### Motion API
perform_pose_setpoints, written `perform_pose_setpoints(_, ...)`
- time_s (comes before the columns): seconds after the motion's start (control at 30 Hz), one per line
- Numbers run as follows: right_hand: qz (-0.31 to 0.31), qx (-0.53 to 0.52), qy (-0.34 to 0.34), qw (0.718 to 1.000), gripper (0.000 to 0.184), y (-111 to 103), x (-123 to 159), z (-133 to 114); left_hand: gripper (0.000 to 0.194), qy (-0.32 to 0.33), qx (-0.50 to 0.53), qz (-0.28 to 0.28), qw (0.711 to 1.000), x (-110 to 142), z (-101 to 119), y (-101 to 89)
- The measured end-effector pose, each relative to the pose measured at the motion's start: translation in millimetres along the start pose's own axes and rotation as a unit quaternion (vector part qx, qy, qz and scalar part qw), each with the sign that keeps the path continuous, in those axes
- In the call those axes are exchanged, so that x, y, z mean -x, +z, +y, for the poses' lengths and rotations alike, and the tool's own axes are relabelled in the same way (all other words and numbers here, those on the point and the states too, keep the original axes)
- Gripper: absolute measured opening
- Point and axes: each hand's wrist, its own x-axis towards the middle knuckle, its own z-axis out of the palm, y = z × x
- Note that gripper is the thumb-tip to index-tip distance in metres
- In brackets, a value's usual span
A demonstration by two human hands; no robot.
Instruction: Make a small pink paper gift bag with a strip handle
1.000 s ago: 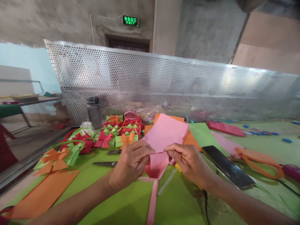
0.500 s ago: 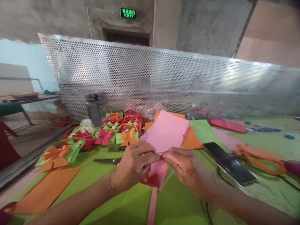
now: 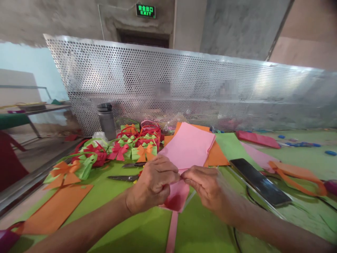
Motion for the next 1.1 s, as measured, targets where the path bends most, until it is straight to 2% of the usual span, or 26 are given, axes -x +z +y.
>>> perform_pose_setpoints(0.33, 0.0, -0.072, 0.053, 0.996, 0.016, -7.6, -7.0, 3.0, 0.039, -0.002, 0.0, 0.025, 1.0, -2.2, -0.3, -1.5)
perform_pose_setpoints(0.57, 0.012, -0.057, 0.053, 0.997, 0.019, -6.9, -6.4, 2.5, 0.041, 0.003, 0.001, 0.019, 1.0, -4.1, 0.0, -1.8)
perform_pose_setpoints(0.67, 0.011, -0.051, 0.053, 0.997, 0.02, -7.0, -6.5, 5.0, 0.039, 0.006, 0.0, -0.01, 1.0, -5.4, -2.5, -5.0)
perform_pose_setpoints(0.83, -0.002, -0.066, 0.062, 0.996, 0.02, -8.3, -7.1, 9.4, 0.035, -0.001, -0.001, -0.098, 0.995, -8.0, -5.6, -12.6)
perform_pose_setpoints(1.1, -0.025, -0.113, 0.093, 0.989, 0.019, -7.1, -9.3, 15.6, 0.036, -0.029, 0.006, -0.144, 0.989, -7.2, -6.2, -14.1)
